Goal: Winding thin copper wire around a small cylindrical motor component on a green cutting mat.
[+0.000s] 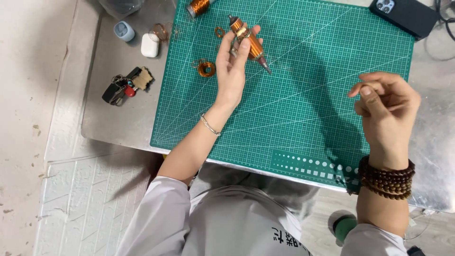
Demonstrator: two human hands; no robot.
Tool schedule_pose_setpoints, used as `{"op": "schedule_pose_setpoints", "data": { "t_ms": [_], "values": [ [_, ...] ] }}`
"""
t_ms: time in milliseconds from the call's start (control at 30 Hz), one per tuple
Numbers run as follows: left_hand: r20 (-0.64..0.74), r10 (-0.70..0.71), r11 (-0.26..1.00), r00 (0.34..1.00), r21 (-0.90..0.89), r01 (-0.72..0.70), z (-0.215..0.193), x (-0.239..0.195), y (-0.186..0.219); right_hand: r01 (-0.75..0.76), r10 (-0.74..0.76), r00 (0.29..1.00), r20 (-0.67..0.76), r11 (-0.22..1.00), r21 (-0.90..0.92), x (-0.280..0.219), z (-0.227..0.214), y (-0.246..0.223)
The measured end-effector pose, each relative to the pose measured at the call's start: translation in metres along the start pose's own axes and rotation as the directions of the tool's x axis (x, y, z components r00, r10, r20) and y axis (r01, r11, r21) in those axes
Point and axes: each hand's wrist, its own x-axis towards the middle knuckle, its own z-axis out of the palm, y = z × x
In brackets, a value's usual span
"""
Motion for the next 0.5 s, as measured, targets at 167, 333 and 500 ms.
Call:
{"op": "schedule_pose_setpoints", "data": {
  "t_ms": [167,333,500],
  "values": [
    [0.044,-0.062,0.996,0.997,0.071,0.059,-0.002,0.003,-0.008,-0.074,0.084,0.995,0.059,0.984,-0.161,0.013,-0.001,0.0],
    [0.089,-0.236,0.812,0.968,0.566,0.146,0.003,0.005,0.004,-0.063,0.186,0.971,0.151,0.808,-0.586,0.02,-0.003,-0.005],
    [0.319,-0.372,0.54,0.872,0.838,-0.076,0.002,-0.003,-0.002,-0.021,0.411,0.87,0.274,0.585,-0.811,0.021,-0.016,0.009]
  ]
}}
